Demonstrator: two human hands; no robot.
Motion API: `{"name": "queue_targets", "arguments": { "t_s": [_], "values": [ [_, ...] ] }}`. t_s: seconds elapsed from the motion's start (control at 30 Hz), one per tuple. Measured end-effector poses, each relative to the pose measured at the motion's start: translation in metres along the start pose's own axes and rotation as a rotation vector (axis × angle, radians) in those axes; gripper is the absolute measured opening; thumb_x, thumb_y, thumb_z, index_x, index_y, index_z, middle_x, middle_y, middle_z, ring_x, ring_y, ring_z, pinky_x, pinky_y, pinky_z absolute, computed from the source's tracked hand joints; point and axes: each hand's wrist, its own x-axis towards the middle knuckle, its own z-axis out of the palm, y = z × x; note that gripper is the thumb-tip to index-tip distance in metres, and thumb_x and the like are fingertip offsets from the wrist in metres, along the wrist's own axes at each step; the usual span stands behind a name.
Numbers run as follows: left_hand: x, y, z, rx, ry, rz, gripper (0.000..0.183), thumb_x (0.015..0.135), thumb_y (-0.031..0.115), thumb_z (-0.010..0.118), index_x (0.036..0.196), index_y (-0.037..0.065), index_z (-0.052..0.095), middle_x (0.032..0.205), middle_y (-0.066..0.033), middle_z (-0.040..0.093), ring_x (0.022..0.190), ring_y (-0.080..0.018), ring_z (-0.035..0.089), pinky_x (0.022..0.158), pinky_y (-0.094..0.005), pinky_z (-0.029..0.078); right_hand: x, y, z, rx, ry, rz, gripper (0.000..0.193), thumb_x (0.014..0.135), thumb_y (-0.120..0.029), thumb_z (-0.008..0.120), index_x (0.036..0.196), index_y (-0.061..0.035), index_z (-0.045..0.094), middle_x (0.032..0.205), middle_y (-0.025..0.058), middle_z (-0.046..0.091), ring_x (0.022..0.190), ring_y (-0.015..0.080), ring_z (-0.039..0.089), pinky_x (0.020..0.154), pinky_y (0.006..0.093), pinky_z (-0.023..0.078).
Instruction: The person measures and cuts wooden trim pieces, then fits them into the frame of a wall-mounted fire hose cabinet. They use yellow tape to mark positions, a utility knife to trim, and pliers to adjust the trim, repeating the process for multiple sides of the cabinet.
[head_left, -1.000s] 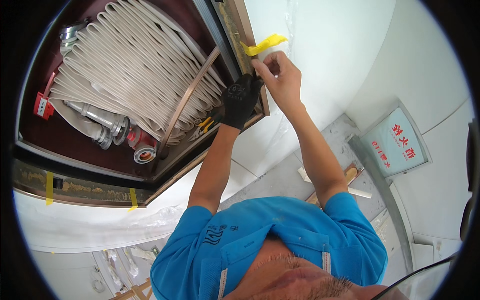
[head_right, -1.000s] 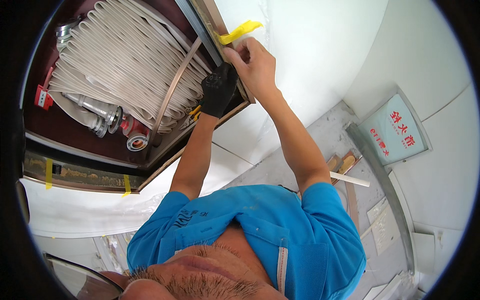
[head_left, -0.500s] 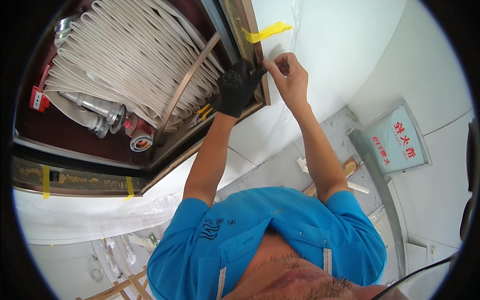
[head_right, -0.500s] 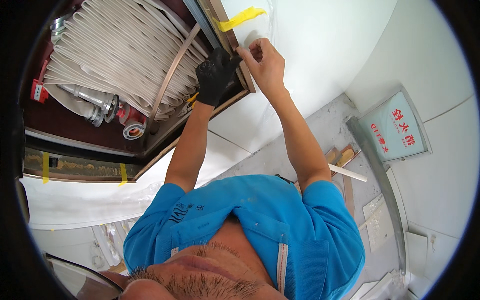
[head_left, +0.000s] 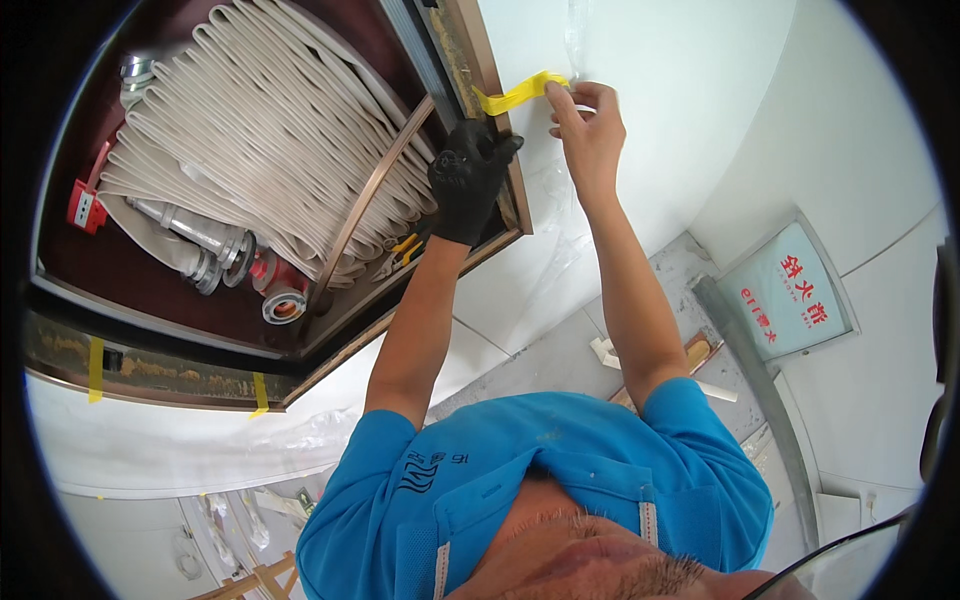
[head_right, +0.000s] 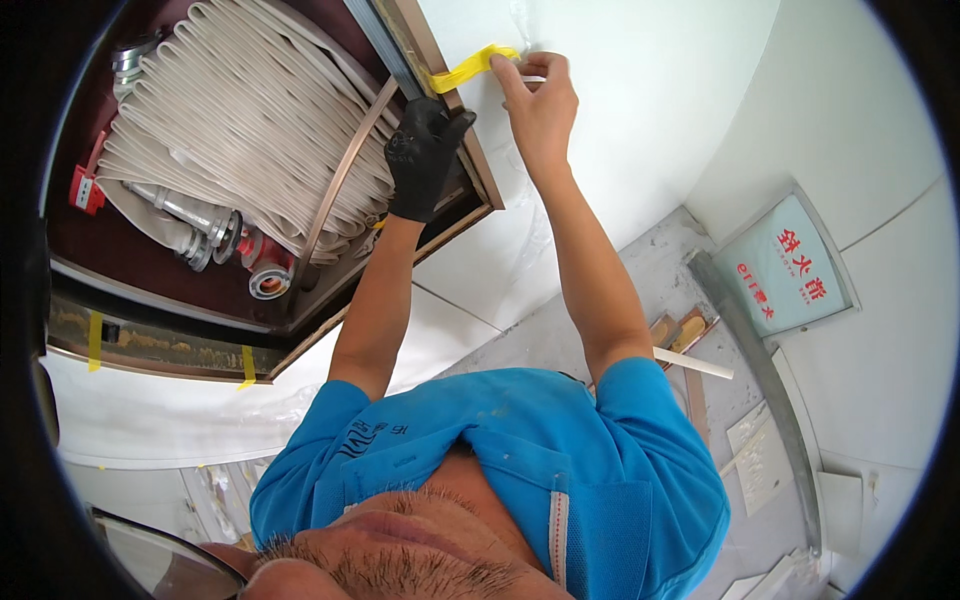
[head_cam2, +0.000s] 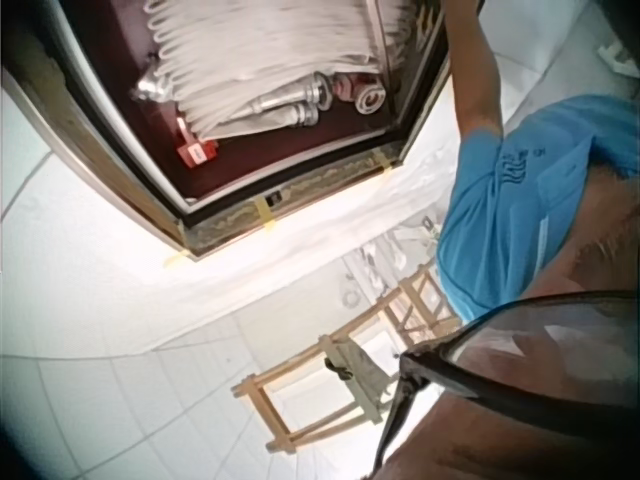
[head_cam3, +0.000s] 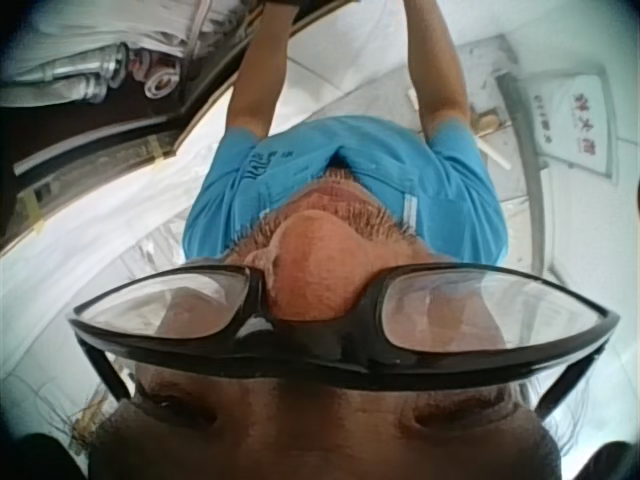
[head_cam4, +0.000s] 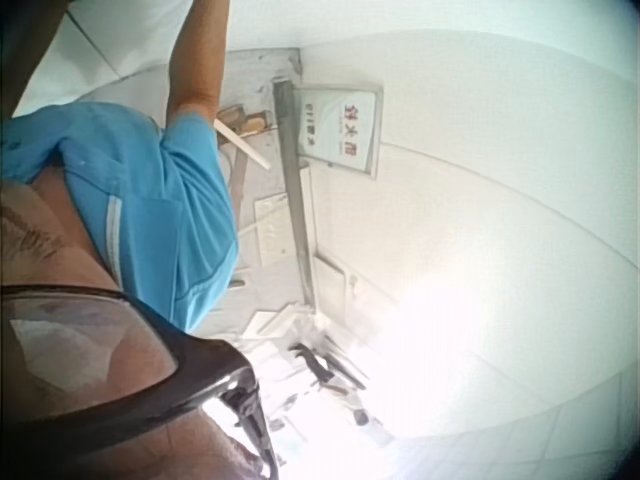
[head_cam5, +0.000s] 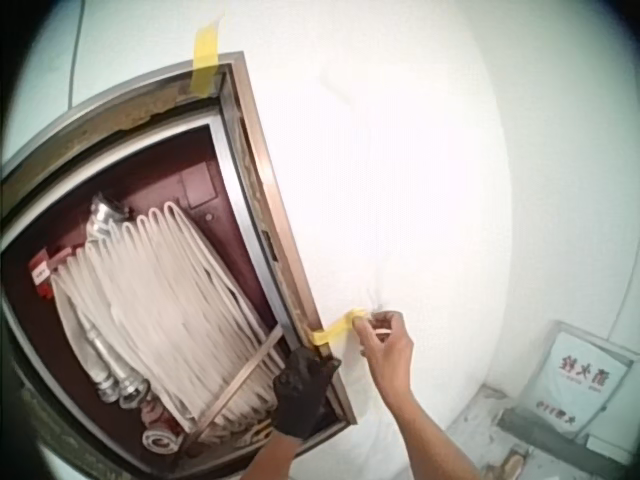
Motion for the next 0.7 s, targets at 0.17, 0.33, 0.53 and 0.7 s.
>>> {"name": "queue_targets", "arguments": {
  "t_s": [0.17, 0.33, 0.53, 0.7],
  "values": [
    [0.001, -0.005, 0.004, -0.166, -0.032, -0.128, 0.034, 0.081, 0.030, 0.081, 0.092, 0.007, 0.059, 0.077, -0.0085, 0.060, 0.068, -0.0228, 0.058, 0.064, -0.0354, 0.049, 0.011, 0.002, -0.003, 0.155, -0.158, 0.027, 0.026, 0.093, -0.021, 0.071, 0.095, 0.0034, 0.066, 0.076, 0.0049, 0.066, 0.070, 0.0097, 0.062, 0.062, 0.0239, 0.053],
    [-0.003, 0.006, 0.007, -0.270, 0.083, -0.108, 0.032, 0.084, 0.021, 0.077, 0.102, 0.005, 0.057, 0.078, -0.0075, 0.060, 0.070, -0.0216, 0.058, 0.066, -0.0351, 0.049, -0.027, -0.027, -0.010, -0.092, -0.132, -0.585, 0.011, 0.086, -0.005, 0.074, 0.087, -0.0009, 0.063, 0.079, 0.0070, 0.065, 0.065, 0.0135, 0.060, 0.059, 0.0252, 0.050],
    [-0.030, -0.049, 0.057, -0.698, 0.083, -0.098, 0.039, 0.092, 0.011, 0.066, 0.125, 0.000, 0.049, 0.092, -0.0117, 0.063, 0.080, -0.0247, 0.062, 0.071, -0.0345, 0.052, -0.059, -0.072, 0.016, -0.130, -0.238, -0.955, 0.014, 0.079, -0.002, 0.077, 0.086, -0.0035, 0.064, 0.085, 0.0099, 0.067, 0.067, 0.0223, 0.065, 0.057, 0.0286, 0.053],
    [-0.031, -0.036, 0.060, -0.818, 0.051, -0.102, 0.047, 0.094, 0.011, 0.064, 0.134, -0.001, 0.044, 0.099, -0.0151, 0.063, 0.085, -0.0306, 0.064, 0.073, -0.0366, 0.052, -0.040, -0.074, 0.050, -0.203, -0.265, -0.858, 0.011, 0.082, -0.006, 0.074, 0.090, -0.0037, 0.067, 0.087, 0.0098, 0.067, 0.069, 0.0277, 0.065, 0.061, 0.0322, 0.054]
  ]
}}
